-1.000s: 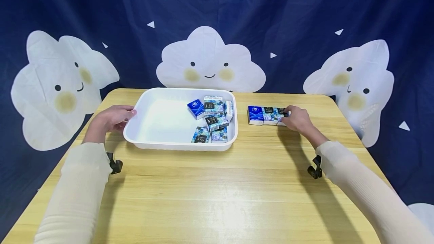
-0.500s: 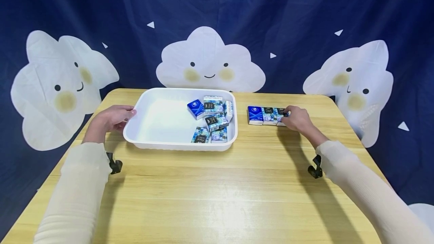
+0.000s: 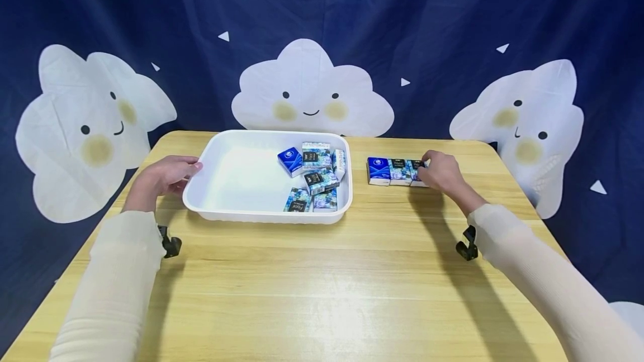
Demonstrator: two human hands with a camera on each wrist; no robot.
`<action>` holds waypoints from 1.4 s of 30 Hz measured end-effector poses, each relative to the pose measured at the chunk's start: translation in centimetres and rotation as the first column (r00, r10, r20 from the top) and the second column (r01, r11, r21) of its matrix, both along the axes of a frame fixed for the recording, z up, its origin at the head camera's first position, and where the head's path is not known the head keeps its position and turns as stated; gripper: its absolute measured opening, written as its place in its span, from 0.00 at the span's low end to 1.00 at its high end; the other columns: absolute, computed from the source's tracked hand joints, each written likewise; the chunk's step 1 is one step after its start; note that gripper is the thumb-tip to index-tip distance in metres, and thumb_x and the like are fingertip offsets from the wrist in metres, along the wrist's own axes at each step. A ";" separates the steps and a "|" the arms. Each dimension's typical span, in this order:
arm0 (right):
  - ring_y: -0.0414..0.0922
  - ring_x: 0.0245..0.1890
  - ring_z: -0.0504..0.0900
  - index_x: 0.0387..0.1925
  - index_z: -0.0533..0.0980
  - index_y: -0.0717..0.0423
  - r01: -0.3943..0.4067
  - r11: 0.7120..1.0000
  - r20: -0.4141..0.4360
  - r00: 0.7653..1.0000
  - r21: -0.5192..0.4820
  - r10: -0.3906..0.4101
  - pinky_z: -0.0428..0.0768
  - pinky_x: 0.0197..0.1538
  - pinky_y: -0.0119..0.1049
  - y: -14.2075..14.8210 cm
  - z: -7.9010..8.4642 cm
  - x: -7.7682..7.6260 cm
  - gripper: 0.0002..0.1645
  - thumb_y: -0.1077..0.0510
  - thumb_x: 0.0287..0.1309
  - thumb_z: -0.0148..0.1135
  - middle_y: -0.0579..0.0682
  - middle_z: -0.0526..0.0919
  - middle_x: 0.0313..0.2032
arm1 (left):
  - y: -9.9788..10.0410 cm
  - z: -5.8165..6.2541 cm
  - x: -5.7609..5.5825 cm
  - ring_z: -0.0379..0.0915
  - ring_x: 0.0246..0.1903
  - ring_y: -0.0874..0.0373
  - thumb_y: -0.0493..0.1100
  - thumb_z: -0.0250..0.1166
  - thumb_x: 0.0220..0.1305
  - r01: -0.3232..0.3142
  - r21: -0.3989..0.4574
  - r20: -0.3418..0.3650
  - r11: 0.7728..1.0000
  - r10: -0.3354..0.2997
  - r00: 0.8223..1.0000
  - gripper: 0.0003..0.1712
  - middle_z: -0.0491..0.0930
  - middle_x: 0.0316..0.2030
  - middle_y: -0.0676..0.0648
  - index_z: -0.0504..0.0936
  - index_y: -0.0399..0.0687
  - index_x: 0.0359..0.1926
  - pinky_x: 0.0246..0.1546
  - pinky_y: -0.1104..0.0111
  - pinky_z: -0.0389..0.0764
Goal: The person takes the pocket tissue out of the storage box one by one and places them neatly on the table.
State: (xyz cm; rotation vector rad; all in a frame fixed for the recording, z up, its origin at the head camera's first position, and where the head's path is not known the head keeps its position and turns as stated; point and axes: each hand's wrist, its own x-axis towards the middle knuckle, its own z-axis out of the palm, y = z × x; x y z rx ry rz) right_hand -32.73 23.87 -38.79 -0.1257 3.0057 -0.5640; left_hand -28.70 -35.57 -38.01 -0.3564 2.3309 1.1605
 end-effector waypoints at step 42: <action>0.59 0.44 0.82 0.58 0.75 0.69 -0.297 0.955 -0.231 0.930 -0.009 0.287 0.80 0.49 0.52 -14.0 3.0 3.0 0.24 0.61 0.63 0.63 0.66 0.84 0.46 | 0.0 -0.1 0.0 0.67 0.59 0.42 0.51 0.42 0.82 0.009 -0.003 0.000 1.000 -0.009 1.000 0.36 0.57 0.72 0.31 0.44 0.42 0.81 0.47 0.64 0.80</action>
